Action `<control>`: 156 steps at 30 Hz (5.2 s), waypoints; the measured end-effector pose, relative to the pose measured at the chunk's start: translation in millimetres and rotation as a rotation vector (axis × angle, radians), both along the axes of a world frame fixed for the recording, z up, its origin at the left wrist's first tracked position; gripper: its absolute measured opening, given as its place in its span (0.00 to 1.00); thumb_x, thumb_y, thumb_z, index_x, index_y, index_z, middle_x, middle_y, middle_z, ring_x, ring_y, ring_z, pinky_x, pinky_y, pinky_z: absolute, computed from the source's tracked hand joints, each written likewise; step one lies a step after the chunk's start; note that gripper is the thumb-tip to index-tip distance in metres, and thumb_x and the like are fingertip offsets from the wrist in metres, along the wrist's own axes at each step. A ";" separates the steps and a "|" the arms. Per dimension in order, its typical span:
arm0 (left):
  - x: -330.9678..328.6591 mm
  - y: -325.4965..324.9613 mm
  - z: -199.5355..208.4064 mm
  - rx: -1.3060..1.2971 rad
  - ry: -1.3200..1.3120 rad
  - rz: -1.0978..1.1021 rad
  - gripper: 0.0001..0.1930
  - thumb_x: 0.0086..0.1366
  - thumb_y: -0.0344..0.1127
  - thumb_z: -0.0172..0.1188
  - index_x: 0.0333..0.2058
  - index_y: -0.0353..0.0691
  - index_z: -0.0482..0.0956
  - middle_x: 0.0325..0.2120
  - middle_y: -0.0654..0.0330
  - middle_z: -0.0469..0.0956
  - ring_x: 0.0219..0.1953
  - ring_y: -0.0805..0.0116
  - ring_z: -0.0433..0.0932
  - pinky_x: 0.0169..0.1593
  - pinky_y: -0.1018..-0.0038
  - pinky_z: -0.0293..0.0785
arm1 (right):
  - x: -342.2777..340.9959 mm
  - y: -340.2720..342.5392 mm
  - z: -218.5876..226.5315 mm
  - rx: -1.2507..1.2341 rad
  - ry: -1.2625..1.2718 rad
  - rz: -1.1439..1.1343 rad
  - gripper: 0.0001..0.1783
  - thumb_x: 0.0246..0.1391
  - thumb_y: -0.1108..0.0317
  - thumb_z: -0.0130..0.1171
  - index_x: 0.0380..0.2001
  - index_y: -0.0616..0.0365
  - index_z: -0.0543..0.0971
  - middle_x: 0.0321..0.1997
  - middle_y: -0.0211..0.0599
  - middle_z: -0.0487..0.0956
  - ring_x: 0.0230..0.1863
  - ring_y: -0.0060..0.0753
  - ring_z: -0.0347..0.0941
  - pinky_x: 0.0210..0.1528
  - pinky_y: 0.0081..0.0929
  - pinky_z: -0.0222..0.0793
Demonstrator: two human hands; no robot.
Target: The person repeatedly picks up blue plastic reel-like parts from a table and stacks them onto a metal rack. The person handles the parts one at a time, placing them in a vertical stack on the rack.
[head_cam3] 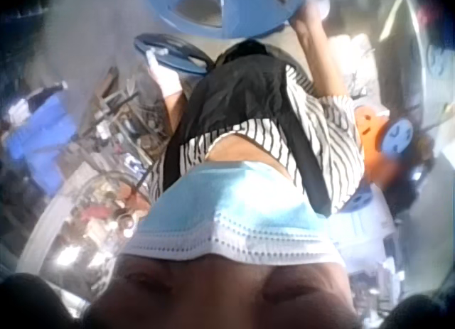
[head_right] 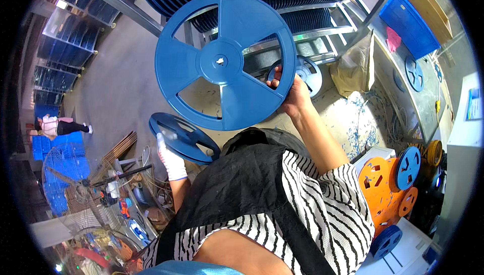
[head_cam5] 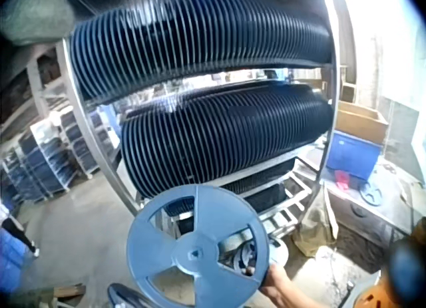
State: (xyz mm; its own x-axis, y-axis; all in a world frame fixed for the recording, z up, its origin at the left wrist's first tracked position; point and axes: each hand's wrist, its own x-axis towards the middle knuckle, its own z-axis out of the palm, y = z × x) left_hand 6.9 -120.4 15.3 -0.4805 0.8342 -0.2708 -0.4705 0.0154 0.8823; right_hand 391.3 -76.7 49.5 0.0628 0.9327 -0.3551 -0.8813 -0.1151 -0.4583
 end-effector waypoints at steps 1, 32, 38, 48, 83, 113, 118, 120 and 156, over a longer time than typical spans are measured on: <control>0.2 6.9 -3.5 0.005 -0.005 0.002 0.16 0.64 0.46 0.57 0.41 0.39 0.73 0.24 0.61 0.75 0.31 0.69 0.74 0.40 0.70 0.72 | 4.0 4.6 -0.4 -0.006 0.059 -0.014 0.09 0.56 0.65 0.51 0.35 0.59 0.74 0.23 0.28 0.71 0.23 0.28 0.69 0.44 0.31 0.72; -96.0 173.0 -36.2 -0.046 0.043 -0.163 0.13 0.60 0.46 0.61 0.29 0.44 0.71 0.18 0.65 0.74 0.22 0.73 0.72 0.31 0.74 0.70 | -61.7 71.2 109.0 0.769 -0.519 -0.580 0.17 0.59 0.58 0.52 0.39 0.64 0.70 0.24 0.30 0.65 0.22 0.23 0.62 0.39 0.31 0.73; -108.1 193.1 -38.3 -0.061 0.063 -0.247 0.15 0.60 0.48 0.61 0.24 0.43 0.73 0.18 0.65 0.74 0.22 0.73 0.71 0.32 0.75 0.69 | -115.3 80.6 127.7 0.670 -0.690 -0.761 0.18 0.64 0.62 0.42 0.41 0.70 0.70 0.21 0.36 0.68 0.22 0.29 0.68 0.42 0.39 0.76; -111.0 195.9 -31.1 -0.017 0.057 -0.360 0.14 0.59 0.47 0.60 0.24 0.42 0.73 0.21 0.62 0.75 0.25 0.72 0.71 0.35 0.73 0.70 | -217.9 154.6 150.9 0.530 -1.290 -0.964 0.12 0.60 0.76 0.47 0.46 0.66 0.74 0.31 0.35 0.76 0.27 0.23 0.72 0.31 0.20 0.69; -137.2 175.1 -25.6 -0.038 0.100 -0.283 0.13 0.63 0.44 0.57 0.36 0.41 0.73 0.21 0.62 0.76 0.26 0.71 0.73 0.37 0.71 0.72 | -233.7 291.1 43.9 0.365 -2.078 -1.000 0.36 0.50 0.66 0.60 0.63 0.37 0.62 0.72 0.45 0.47 0.72 0.56 0.37 0.68 0.58 0.26; -26.7 110.5 -140.8 -0.763 0.146 -0.470 0.15 0.64 0.47 0.54 0.40 0.40 0.71 0.30 0.60 0.72 0.36 0.67 0.72 0.46 0.68 0.69 | 44.9 -4.3 -508.2 -0.969 -1.779 0.487 0.43 0.44 0.65 0.64 0.63 0.52 0.56 0.67 0.42 0.57 0.67 0.47 0.53 0.61 0.47 0.58; -1.7 93.8 -163.2 -0.786 0.224 -0.559 0.17 0.62 0.45 0.57 0.43 0.40 0.72 0.31 0.59 0.74 0.35 0.66 0.73 0.47 0.67 0.71 | 112.5 42.7 -539.3 -0.872 -2.181 0.820 0.29 0.56 0.66 0.46 0.63 0.48 0.60 0.71 0.34 0.52 0.72 0.40 0.44 0.67 0.49 0.44; 17.2 90.3 -158.5 -0.785 0.206 -0.573 0.18 0.62 0.45 0.57 0.45 0.39 0.72 0.33 0.59 0.75 0.36 0.66 0.74 0.48 0.67 0.71 | 119.3 42.7 -547.7 -0.700 -2.319 0.765 0.20 0.54 0.68 0.48 0.52 0.49 0.71 0.59 0.37 0.66 0.65 0.41 0.56 0.66 0.47 0.47; -39.8 136.3 -101.2 -0.345 0.031 -0.509 0.17 0.60 0.43 0.60 0.41 0.39 0.70 0.26 0.58 0.75 0.32 0.67 0.74 0.44 0.68 0.72 | 14.9 -65.3 -89.2 -0.047 0.099 -0.613 0.13 0.59 0.66 0.46 0.42 0.64 0.70 0.26 0.32 0.71 0.25 0.29 0.73 0.27 0.23 0.75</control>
